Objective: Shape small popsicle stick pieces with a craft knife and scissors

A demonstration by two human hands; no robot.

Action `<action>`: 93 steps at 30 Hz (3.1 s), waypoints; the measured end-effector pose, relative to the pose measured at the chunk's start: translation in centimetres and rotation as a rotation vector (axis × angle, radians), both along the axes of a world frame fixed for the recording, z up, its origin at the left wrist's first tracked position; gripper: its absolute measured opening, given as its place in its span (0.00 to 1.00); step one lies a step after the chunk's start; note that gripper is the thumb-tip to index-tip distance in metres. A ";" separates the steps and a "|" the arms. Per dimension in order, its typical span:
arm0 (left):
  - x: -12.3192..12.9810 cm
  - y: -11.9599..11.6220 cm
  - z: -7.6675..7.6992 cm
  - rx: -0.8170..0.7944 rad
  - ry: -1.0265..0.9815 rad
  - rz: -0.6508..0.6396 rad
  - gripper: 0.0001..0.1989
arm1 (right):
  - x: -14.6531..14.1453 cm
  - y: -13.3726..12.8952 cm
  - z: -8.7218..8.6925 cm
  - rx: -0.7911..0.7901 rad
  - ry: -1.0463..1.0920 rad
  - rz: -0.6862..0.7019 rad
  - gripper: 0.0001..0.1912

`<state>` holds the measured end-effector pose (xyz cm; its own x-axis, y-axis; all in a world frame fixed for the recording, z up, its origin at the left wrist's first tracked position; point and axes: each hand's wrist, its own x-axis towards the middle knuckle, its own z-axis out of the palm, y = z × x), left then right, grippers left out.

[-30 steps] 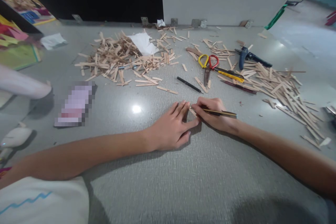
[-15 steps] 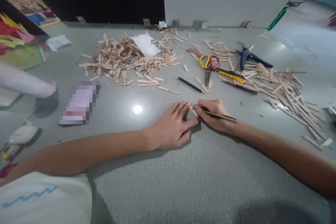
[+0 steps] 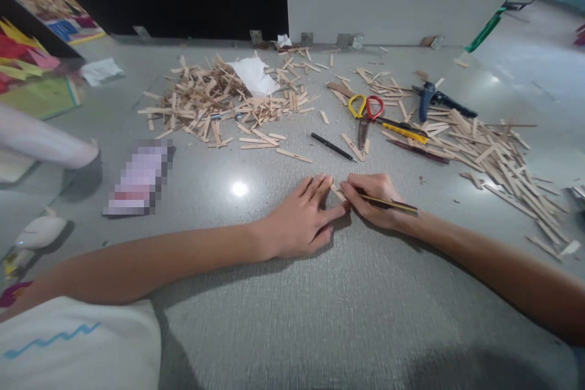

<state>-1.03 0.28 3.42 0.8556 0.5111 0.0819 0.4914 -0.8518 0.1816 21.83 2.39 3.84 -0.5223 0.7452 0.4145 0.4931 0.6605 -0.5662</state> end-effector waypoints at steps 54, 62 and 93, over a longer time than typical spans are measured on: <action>0.0 0.1 0.0 -0.008 -0.062 -0.017 0.27 | -0.6 0.3 0.3 -0.156 0.057 -0.073 0.27; 0.0 0.1 0.3 -0.007 -0.008 -0.004 0.26 | -0.1 0.4 0.3 -0.136 0.030 -0.011 0.28; 0.1 0.3 0.3 0.026 0.024 -0.017 0.28 | -0.1 -0.2 0.1 -0.024 0.098 -0.110 0.24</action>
